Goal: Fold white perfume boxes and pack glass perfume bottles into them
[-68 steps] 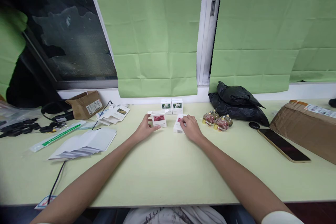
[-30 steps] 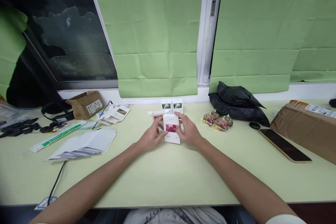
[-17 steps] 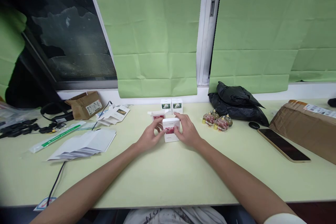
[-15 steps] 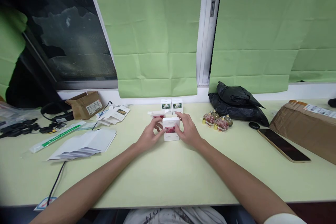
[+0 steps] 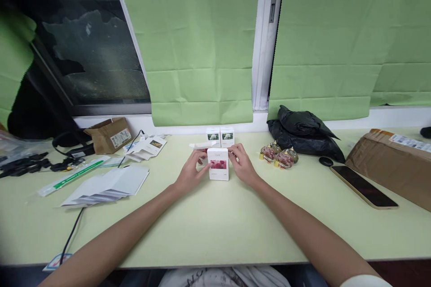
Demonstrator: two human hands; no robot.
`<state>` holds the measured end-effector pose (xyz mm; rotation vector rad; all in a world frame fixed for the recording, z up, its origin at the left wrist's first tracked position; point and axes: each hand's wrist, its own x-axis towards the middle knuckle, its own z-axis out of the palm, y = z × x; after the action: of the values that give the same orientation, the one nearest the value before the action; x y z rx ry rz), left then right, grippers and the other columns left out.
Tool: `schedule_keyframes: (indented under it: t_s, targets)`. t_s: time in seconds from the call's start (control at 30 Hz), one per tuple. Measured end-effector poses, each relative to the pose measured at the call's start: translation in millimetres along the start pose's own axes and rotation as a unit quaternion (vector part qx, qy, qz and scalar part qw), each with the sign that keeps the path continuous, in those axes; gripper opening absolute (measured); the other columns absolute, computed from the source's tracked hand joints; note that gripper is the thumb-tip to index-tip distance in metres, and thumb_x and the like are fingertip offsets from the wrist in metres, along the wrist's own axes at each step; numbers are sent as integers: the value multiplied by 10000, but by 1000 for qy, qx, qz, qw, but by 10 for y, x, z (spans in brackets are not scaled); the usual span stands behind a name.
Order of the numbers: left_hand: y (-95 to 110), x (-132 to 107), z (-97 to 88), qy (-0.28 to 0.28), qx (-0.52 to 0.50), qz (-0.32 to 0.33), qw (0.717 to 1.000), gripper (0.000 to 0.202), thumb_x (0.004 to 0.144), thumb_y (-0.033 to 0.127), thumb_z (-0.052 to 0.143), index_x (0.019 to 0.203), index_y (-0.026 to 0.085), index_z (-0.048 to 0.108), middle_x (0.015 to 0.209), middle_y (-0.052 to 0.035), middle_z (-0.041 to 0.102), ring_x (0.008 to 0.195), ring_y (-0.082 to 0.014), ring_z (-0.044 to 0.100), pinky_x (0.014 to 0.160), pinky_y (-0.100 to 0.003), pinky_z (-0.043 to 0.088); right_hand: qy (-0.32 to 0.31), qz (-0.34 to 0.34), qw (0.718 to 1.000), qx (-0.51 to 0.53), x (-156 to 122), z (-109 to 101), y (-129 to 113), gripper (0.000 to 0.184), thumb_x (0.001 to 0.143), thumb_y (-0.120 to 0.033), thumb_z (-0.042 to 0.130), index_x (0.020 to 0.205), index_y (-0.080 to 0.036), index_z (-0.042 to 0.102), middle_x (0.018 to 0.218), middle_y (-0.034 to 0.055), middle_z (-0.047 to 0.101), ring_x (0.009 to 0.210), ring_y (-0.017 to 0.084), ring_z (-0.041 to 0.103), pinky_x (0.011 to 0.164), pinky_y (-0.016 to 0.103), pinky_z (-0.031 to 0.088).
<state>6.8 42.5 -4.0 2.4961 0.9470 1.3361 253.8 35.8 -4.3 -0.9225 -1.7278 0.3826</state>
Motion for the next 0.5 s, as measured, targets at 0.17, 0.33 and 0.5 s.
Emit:
schedule_keyframes:
  t_s: [0.17,0.33,0.5]
  targets:
    - [-4,-3,10,-3,1,3,1000,300,1039,353,556,1327,273,586,1215,-99,600,999,-219,611,897,-393,546,-51,75,988,123,20,24,95,370,1004,-574,528,1162,-265,656,1176,69,600,1060,229,627,872,366,577]
    - [-6,9,13,11,2,10,1000,246,1015,353,609,1242,275,663,1115,-83,565,1054,-227,601,921,-381,543,-79,130,959,238,41,20,126,396,918,-625,662,1093,-270,633,1062,26,645,937,201,640,830,353,578]
    - [27,14,2,-1,16,8,1000,206,1027,370,588,1176,250,665,1097,-87,580,1081,-246,577,927,-389,521,-96,161,931,313,31,17,152,388,883,-600,732,1049,-260,646,1005,9,652,897,179,630,809,330,551]
